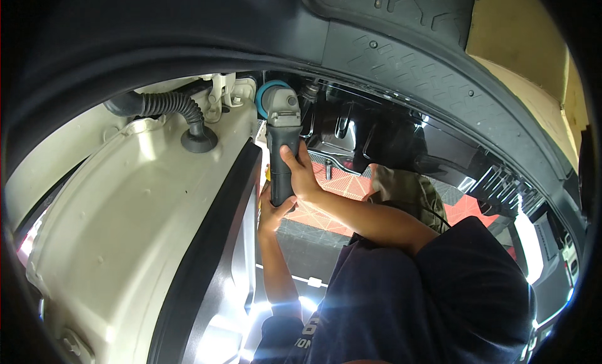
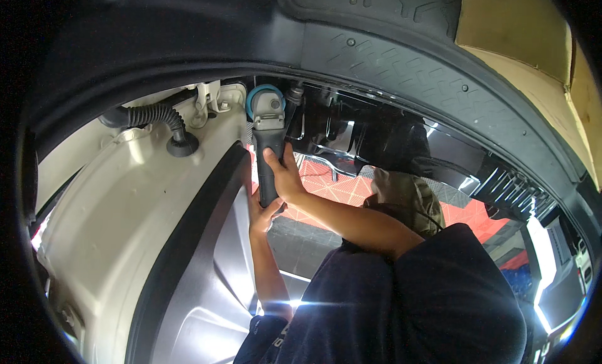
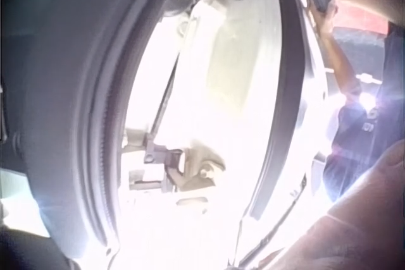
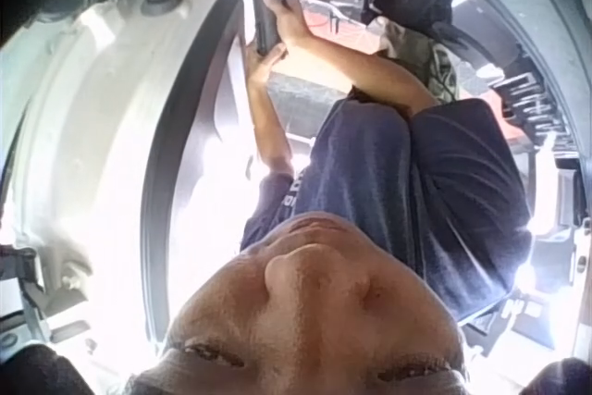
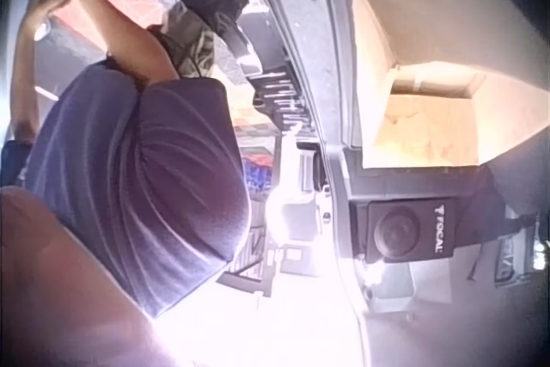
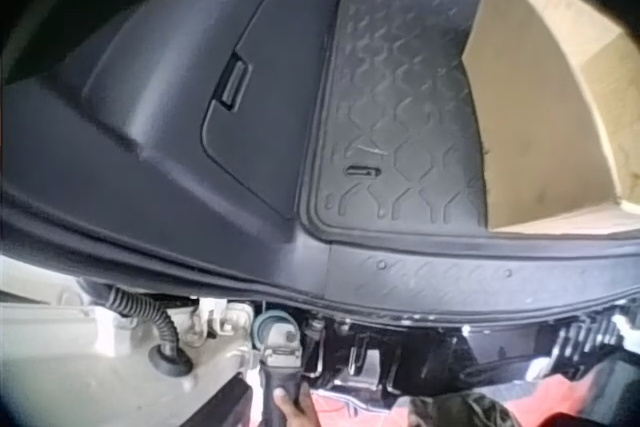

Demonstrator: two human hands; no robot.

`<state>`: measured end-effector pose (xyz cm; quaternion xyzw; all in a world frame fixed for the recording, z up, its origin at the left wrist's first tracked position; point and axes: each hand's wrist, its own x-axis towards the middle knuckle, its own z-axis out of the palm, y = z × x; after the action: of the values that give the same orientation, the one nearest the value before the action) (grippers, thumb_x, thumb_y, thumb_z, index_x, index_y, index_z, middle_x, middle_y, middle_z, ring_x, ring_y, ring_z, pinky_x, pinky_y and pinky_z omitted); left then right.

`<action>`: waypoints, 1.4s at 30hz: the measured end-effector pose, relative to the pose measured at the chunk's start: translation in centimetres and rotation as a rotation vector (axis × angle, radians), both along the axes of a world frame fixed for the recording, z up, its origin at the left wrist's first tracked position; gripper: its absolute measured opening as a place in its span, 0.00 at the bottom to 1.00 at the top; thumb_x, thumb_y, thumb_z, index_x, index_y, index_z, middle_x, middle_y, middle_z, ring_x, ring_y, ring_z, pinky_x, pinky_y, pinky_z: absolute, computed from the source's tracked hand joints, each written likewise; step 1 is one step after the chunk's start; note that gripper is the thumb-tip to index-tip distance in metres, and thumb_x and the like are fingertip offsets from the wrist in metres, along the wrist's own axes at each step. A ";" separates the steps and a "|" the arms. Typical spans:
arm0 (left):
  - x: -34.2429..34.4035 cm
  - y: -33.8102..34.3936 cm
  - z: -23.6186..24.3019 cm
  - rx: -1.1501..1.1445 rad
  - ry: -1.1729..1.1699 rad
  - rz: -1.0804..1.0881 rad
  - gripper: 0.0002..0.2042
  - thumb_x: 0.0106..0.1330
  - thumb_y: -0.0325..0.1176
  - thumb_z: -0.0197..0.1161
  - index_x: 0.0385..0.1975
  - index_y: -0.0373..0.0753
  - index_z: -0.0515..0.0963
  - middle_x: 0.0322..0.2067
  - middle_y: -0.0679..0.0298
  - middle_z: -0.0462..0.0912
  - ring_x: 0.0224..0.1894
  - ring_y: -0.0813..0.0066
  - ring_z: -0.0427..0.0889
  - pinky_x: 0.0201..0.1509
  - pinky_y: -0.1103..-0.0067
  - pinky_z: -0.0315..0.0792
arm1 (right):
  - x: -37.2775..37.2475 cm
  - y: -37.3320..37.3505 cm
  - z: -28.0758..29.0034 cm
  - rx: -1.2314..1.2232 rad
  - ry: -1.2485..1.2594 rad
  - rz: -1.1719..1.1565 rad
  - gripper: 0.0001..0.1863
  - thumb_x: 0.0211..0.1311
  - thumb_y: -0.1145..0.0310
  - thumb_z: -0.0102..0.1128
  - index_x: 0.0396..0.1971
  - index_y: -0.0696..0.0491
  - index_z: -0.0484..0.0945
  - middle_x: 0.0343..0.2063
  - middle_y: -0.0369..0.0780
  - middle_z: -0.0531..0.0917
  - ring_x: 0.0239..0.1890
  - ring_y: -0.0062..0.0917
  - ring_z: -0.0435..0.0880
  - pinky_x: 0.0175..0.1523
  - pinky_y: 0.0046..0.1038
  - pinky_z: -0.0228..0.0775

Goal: The recorder uses a power polisher on the interior surface of a car's rear panel.

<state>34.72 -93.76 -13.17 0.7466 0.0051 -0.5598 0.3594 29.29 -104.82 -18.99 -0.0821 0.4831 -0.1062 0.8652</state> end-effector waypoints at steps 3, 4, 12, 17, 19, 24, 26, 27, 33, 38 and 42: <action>-0.1 0.3 0.3 -0.001 0.080 0.046 0.23 0.53 0.29 0.68 0.49 0.33 0.70 0.26 0.65 0.78 0.23 0.81 0.79 0.20 0.88 0.68 | -0.1 0.2 0.3 0.009 0.013 0.037 0.40 0.66 0.48 0.54 0.65 0.61 0.53 0.51 0.45 0.75 0.52 0.29 0.73 0.56 0.26 0.65; -0.1 0.2 0.5 0.000 0.077 0.058 0.23 0.53 0.30 0.68 0.49 0.33 0.70 0.26 0.65 0.78 0.22 0.82 0.78 0.19 0.88 0.66 | 0.2 0.4 0.4 -0.019 0.030 0.050 0.39 0.66 0.48 0.54 0.65 0.61 0.54 0.50 0.45 0.75 0.52 0.28 0.73 0.56 0.26 0.65; 0.9 -1.0 0.3 0.005 0.087 0.023 0.22 0.52 0.32 0.68 0.46 0.33 0.72 0.26 0.64 0.79 0.23 0.82 0.79 0.18 0.89 0.65 | 0.7 0.0 -0.1 -0.010 0.053 0.014 0.41 0.65 0.47 0.54 0.65 0.63 0.53 0.54 0.49 0.73 0.54 0.30 0.72 0.57 0.25 0.64; 1.1 -2.0 0.1 -0.032 0.054 0.014 0.22 0.52 0.31 0.69 0.47 0.32 0.73 0.29 0.63 0.80 0.26 0.79 0.80 0.27 0.85 0.72 | 0.8 0.0 -0.9 -0.056 0.086 -0.001 0.44 0.65 0.47 0.54 0.64 0.68 0.52 0.55 0.51 0.71 0.56 0.32 0.71 0.58 0.24 0.63; 1.0 -1.9 -0.2 -0.052 0.042 0.012 0.23 0.51 0.30 0.70 0.47 0.32 0.72 0.30 0.63 0.80 0.27 0.79 0.80 0.27 0.85 0.72 | 0.7 0.0 -1.1 -0.061 0.080 0.006 0.42 0.66 0.47 0.54 0.64 0.66 0.53 0.54 0.50 0.72 0.56 0.31 0.71 0.58 0.24 0.63; -0.4 -1.4 -0.3 -0.105 -0.068 0.004 0.25 0.51 0.29 0.71 0.49 0.32 0.71 0.31 0.64 0.79 0.28 0.80 0.79 0.29 0.85 0.73 | -0.3 -0.1 -0.6 -0.133 -0.011 -0.085 0.35 0.67 0.52 0.55 0.63 0.58 0.57 0.50 0.44 0.75 0.52 0.27 0.73 0.55 0.25 0.66; -1.1 -1.4 -0.2 -0.073 -0.082 -0.003 0.25 0.51 0.28 0.71 0.48 0.32 0.70 0.31 0.65 0.78 0.28 0.81 0.78 0.30 0.85 0.73 | -1.2 -0.6 -0.2 0.006 -0.105 -0.159 0.29 0.67 0.56 0.56 0.62 0.52 0.60 0.45 0.40 0.76 0.46 0.21 0.74 0.49 0.24 0.69; -1.8 -1.3 0.1 -0.056 -0.061 0.069 0.23 0.51 0.26 0.71 0.47 0.33 0.71 0.30 0.66 0.77 0.29 0.82 0.77 0.31 0.85 0.72 | -1.5 -0.5 -0.4 0.000 -0.130 -0.147 0.29 0.66 0.58 0.57 0.62 0.49 0.60 0.44 0.37 0.76 0.42 0.17 0.75 0.45 0.22 0.71; -4.4 -0.9 0.8 -0.038 -0.243 -0.014 0.22 0.51 0.23 0.71 0.45 0.32 0.71 0.31 0.65 0.78 0.31 0.80 0.77 0.36 0.83 0.73 | -3.3 -0.1 -0.2 -0.034 -0.219 -0.138 0.29 0.66 0.62 0.58 0.63 0.50 0.59 0.45 0.37 0.75 0.44 0.18 0.75 0.47 0.22 0.71; -6.2 -0.4 0.9 -0.104 -0.276 -0.008 0.22 0.50 0.24 0.72 0.45 0.32 0.71 0.34 0.63 0.79 0.34 0.79 0.78 0.38 0.82 0.73 | -4.9 -0.1 0.3 -0.088 -0.327 -0.140 0.30 0.65 0.64 0.59 0.63 0.51 0.59 0.46 0.37 0.75 0.45 0.18 0.74 0.48 0.23 0.70; -8.6 2.0 0.8 -0.181 -0.416 -0.053 0.25 0.48 0.25 0.73 0.47 0.32 0.71 0.36 0.62 0.79 0.37 0.77 0.78 0.41 0.80 0.74 | -7.5 0.5 1.9 -0.171 -0.377 -0.065 0.32 0.64 0.63 0.60 0.64 0.52 0.57 0.49 0.38 0.73 0.48 0.19 0.72 0.52 0.24 0.67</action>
<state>26.12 -91.76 -12.37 0.8105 -0.1391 -0.4014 0.4033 21.77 -104.34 -17.08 -0.1186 0.3043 -0.1882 0.9263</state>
